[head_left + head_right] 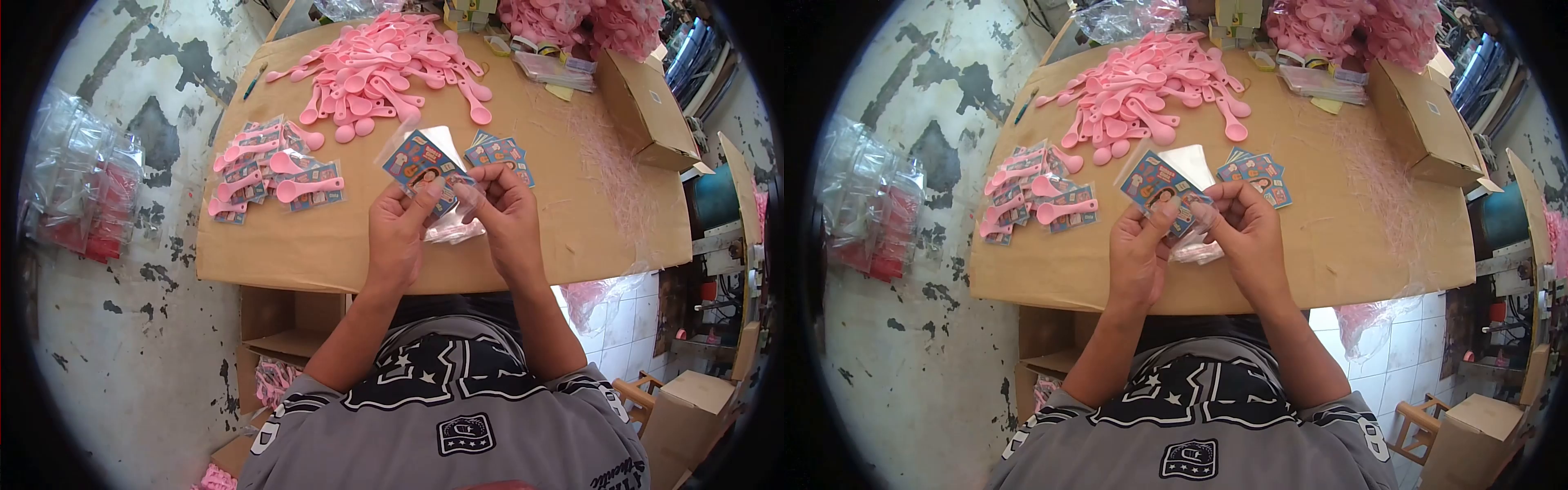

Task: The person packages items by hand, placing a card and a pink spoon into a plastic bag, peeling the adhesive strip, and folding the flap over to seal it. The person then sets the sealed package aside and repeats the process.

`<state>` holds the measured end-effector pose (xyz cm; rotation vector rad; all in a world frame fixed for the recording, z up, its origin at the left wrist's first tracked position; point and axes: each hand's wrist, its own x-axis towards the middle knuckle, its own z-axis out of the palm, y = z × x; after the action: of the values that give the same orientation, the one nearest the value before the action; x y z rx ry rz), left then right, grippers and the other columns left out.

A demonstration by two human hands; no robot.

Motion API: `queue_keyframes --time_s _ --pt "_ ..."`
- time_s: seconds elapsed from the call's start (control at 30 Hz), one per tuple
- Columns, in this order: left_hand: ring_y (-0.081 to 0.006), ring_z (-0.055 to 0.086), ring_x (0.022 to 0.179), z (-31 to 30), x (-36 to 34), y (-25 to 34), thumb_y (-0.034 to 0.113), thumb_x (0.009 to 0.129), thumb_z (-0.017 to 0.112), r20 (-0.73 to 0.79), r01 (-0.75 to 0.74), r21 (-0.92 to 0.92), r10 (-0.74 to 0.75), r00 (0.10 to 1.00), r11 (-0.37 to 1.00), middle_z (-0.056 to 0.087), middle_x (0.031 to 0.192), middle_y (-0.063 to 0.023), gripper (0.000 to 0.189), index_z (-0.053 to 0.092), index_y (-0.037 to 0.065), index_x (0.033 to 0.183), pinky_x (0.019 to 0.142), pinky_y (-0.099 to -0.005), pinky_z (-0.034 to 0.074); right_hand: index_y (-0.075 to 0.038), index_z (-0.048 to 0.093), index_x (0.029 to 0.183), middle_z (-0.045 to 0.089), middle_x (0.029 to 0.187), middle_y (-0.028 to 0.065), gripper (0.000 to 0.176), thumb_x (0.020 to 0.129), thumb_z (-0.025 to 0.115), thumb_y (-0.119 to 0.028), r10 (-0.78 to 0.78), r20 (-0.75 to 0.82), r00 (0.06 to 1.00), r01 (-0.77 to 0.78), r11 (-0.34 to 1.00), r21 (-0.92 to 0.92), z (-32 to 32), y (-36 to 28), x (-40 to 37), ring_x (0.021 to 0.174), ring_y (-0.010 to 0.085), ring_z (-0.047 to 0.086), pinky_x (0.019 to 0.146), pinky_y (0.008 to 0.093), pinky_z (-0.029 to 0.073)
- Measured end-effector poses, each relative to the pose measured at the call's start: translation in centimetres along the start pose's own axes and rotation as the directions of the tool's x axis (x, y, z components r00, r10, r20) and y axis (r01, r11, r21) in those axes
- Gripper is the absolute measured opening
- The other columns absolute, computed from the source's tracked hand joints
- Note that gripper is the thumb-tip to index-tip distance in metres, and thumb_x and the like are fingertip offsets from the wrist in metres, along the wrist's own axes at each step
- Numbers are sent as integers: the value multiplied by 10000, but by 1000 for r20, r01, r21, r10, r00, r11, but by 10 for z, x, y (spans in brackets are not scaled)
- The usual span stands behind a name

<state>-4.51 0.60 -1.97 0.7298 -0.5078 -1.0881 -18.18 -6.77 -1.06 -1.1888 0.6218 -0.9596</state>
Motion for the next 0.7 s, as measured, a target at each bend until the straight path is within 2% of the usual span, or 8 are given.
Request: queue_keyframes --time_s 0.07,0.23,0.27,0.33,0.37,0.4,0.53,0.7 --pt "-144 709 1046 2 -1 -2 85 1022 684 -5 -10 35 11 1000 999 735 1171 -88 248 662 4 1254 949 -331 583 -11 649 1115 697 956 6 204 987 745 -137 -60 -76 995 61 998 9 7 7 2 805 54 648 676 212 520" --pt "-149 685 1113 -1 6 -9 63 1016 675 16 -82 42 81 997 996 713 1220 -87 275 647 26 1287 963 -336 570 -5 674 1159 716 989 17 216 1016 719 -160 -24 7 1000 24 1000 8 11 10 0 800 57 644 685 210 511" --pt "-204 650 1241 -1 6 -2 41 1025 625 38 -15 9 14 999 1000 671 1324 -143 421 557 53 1441 1026 -377 561 -3 676 1150 718 983 20 215 1014 723 -162 18 19 1000 -18 1000 16 10 6 -2 793 57 643 686 209 506" --pt "-213 632 1272 15 9 15 13 1030 589 68 -53 -119 61 996 991 640 1376 -166 514 470 59 1527 1052 -371 550 -7 679 1073 708 930 25 171 1008 732 -156 132 43 990 -132 991 -11 5 -5 -6 754 57 627 674 207 482" --pt "-217 624 1288 19 12 20 -2 1032 571 80 -71 -184 87 993 980 624 1402 -178 561 427 62 1571 1065 -367 544 -13 670 1051 705 923 25 164 1005 737 -156 119 22 993 -118 993 -28 6 -7 -7 753 52 621 667 205 475" --pt "-303 577 1367 14 17 18 -13 1040 506 123 -50 -253 84 989 966 572 1452 -227 656 310 143 1647 1128 -426 519 -20 662 1028 701 917 26 161 1001 741 -157 104 5 995 -104 993 -46 9 -8 -9 751 47 616 661 203 467" --pt "-340 618 1307 11 26 17 53 1072 475 192 -37 -368 114 975 929 610 1385 -231 653 267 232 1664 1130 -491 513 -38 614 960 679 882 23 187 982 763 -149 86 -70 994 -90 994 -54 15 -1 -17 763 43 600 668 208 461" --pt "-304 685 1154 16 26 10 74 1081 490 227 45 -461 68 972 886 657 1255 -171 582 324 171 1630 1032 -462 564 -47 578 985 655 915 26 216 965 779 -124 14 -73 997 -16 999 -28 21 3 -20 807 48 578 694 218 463"
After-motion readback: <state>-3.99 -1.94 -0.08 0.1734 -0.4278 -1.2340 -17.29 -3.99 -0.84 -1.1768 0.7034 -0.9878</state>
